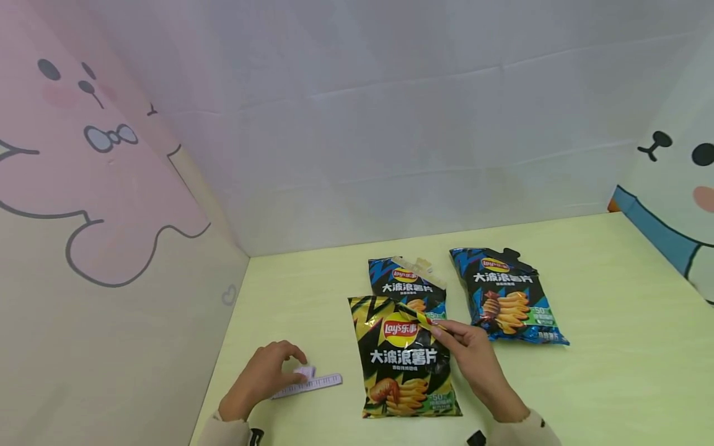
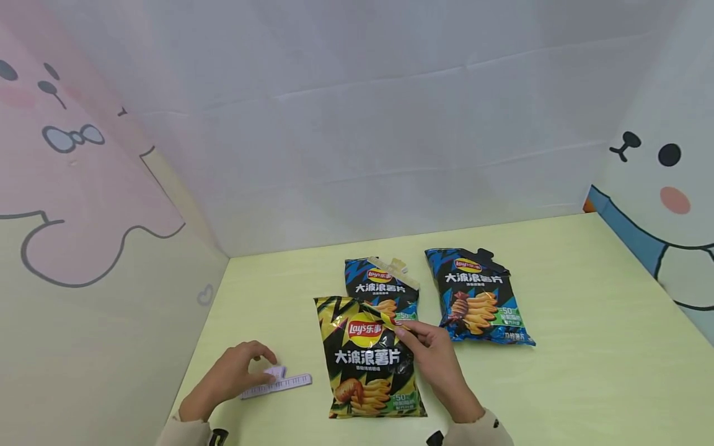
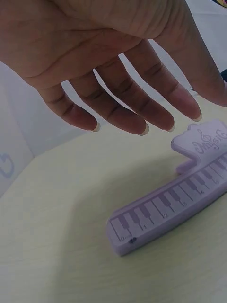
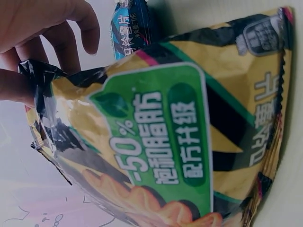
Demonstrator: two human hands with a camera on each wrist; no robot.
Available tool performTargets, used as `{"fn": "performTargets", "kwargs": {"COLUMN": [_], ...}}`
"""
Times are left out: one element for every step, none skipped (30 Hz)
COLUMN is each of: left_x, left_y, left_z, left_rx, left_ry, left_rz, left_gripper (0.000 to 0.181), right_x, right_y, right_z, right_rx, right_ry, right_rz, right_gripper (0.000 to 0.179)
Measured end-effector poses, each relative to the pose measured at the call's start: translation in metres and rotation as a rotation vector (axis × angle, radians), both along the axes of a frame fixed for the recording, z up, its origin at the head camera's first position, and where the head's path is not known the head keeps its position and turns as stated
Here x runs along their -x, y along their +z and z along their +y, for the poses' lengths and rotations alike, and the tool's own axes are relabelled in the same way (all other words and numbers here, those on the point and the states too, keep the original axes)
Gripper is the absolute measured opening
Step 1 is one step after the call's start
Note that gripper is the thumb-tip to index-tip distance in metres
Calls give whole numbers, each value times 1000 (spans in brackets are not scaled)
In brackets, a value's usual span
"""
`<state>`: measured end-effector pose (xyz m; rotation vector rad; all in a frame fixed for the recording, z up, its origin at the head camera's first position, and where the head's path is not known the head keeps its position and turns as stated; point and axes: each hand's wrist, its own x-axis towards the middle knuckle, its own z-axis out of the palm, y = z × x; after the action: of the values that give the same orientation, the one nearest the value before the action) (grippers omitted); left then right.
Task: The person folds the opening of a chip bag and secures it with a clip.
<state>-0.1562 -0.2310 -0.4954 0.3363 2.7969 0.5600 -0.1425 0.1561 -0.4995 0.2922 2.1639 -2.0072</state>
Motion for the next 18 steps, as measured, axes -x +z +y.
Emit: {"fn": "performTargets", "kwargs": {"left_x": [0, -1, -1, -1, -2, -2, -2, -3, -3, -4, -4, -4, -4, -4, -4, -4, -5, -5], "left_y": [-1, -3, -4, -5, -5, -6, -7, -7, -8, -9, -9, -10, -11, -11, -12, -13, -13, -13], "left_z": [-1, -1, -2, -2, -2, -3, -3, -3, -3, -4, -4, -4, -5, -5, -6, -6, -7, -7], "left_rx": [-2, -4, -4, -4, -4, -1, 2, 8, 15, 23, 31, 41, 48, 54, 60, 62, 60, 57], "left_ry": [2, 8, 11, 10, 11, 11, 16, 22, 27, 30, 36, 42, 46, 48, 49, 52, 55, 57], "left_rz": [-7, -12, -14, -15, -14, -13, -15, -16, -18, -18, -18, -19, -20, -19, -18, -17, -18, -21], "left_gripper": [21, 20, 20, 21, 22, 22, 23, 23, 24, 24, 24, 24, 24, 24, 25, 25, 25, 25], "right_x": [0, 0, 0, 0, 0, 0, 0, 0, 0, 0, 0, 0, 0, -1, -1, -1, -1, -1], "right_y": [0, 0, 0, 0, 0, 0, 0, 0, 0, 0, 0, 0, 0, 0, 0, 0, 0, 0], "right_z": [0, 0, 0, 0, -1, -1, -1, -1, -1, -1, -1, -1, -1, -1, -1, -1, -1, -1], "right_rx": [0, 1, 1, 3, 4, 5, 8, 9, 11, 13, 13, 15, 17, 17, 17, 16, 15, 11], "right_ry": [-1, -1, -2, -3, -3, -3, -3, -3, -3, -4, -5, -6, -7, -9, -10, -10, -9, -9], "right_rz": [0, 1, 1, 2, 3, 3, 3, 3, 3, 3, 3, 2, 1, 1, 0, 0, -1, -1], "right_gripper": [32, 32, 32, 31, 32, 32, 32, 32, 32, 32, 32, 32, 32, 32, 32, 32, 32, 32]}}
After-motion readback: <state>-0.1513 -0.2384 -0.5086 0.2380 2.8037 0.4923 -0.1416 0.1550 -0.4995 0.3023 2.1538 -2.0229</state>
